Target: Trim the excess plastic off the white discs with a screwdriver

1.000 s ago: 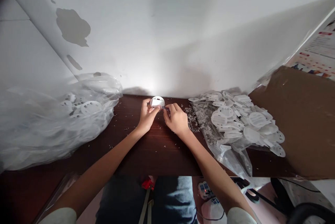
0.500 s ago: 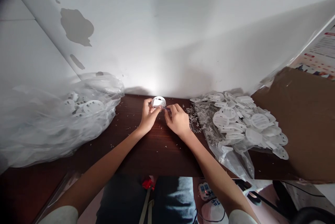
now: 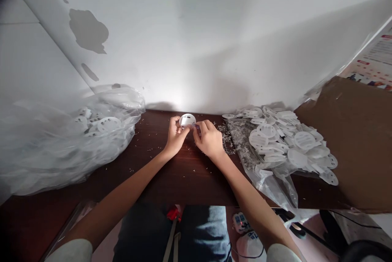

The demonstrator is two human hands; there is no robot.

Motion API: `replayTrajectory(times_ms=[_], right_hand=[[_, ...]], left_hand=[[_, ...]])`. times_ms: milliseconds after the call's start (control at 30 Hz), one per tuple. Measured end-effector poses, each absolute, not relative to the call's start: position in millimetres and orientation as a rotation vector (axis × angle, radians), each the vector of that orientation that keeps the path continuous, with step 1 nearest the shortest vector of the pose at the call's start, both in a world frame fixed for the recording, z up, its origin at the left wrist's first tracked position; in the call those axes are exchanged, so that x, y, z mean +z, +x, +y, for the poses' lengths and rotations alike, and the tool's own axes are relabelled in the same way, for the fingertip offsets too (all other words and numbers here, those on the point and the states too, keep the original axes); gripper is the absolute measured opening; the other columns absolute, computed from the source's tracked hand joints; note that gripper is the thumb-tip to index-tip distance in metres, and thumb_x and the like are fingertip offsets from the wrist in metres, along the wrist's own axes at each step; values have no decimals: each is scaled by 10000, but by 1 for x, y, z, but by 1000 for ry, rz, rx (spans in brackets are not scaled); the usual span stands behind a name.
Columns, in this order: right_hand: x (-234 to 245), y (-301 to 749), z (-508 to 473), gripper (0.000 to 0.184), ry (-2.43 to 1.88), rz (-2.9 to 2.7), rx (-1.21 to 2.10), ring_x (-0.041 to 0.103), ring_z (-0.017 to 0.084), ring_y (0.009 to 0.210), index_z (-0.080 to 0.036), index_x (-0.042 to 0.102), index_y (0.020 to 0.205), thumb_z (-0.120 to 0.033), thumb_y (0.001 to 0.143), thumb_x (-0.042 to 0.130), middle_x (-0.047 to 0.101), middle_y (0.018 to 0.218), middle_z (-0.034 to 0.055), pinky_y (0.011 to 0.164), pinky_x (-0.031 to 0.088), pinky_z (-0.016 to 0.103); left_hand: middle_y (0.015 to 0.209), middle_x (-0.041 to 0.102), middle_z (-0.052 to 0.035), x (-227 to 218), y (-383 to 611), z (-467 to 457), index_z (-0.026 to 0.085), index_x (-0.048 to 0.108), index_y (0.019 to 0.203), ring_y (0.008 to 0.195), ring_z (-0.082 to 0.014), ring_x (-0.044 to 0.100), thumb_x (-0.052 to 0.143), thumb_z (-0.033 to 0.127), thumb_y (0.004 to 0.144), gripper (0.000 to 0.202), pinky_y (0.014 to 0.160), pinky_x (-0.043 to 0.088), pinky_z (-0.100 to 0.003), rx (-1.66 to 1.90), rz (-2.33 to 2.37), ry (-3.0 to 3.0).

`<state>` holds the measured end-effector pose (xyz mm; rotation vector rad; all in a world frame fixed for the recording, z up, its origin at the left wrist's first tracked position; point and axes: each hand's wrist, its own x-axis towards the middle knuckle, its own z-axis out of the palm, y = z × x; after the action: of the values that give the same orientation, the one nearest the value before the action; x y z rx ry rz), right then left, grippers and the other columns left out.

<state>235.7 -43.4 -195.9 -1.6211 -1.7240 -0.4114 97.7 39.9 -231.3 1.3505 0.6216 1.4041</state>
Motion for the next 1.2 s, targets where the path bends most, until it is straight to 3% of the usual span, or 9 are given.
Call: replayTrajectory(times_ms=[167, 700, 1200], right_hand=[[-195, 240, -43, 240, -1652, -1698, -394, 668, 194, 846, -188, 698, 1125, -353, 1066, 534, 740, 1058, 96, 669, 459, 294], [-204, 234, -41, 279, -1637, -1748, -440, 685, 208, 942, -195, 692, 1158, -379, 1107, 488, 736, 1083, 102, 691, 464, 297], [-212, 235, -41, 280, -1680, -1837, -570, 630, 233, 944, -207, 702, 1142, -315, 1124, 444, 718, 1055, 121, 696, 438, 314]], left_hand=[[1044, 699, -37, -229, 97, 45, 236, 459, 1179, 882, -165, 716, 830, 345, 811, 533, 862, 579, -335, 1454, 623, 1273], [1044, 722, -50, -227, 94, 45, 241, 481, 1166, 932, -190, 741, 845, 419, 826, 529, 848, 606, -343, 1437, 571, 1333], [810, 681, 27, -224, 91, 36, 249, 485, 1125, 706, -137, 672, 812, 363, 855, 439, 645, 520, -236, 1451, 723, 1561]])
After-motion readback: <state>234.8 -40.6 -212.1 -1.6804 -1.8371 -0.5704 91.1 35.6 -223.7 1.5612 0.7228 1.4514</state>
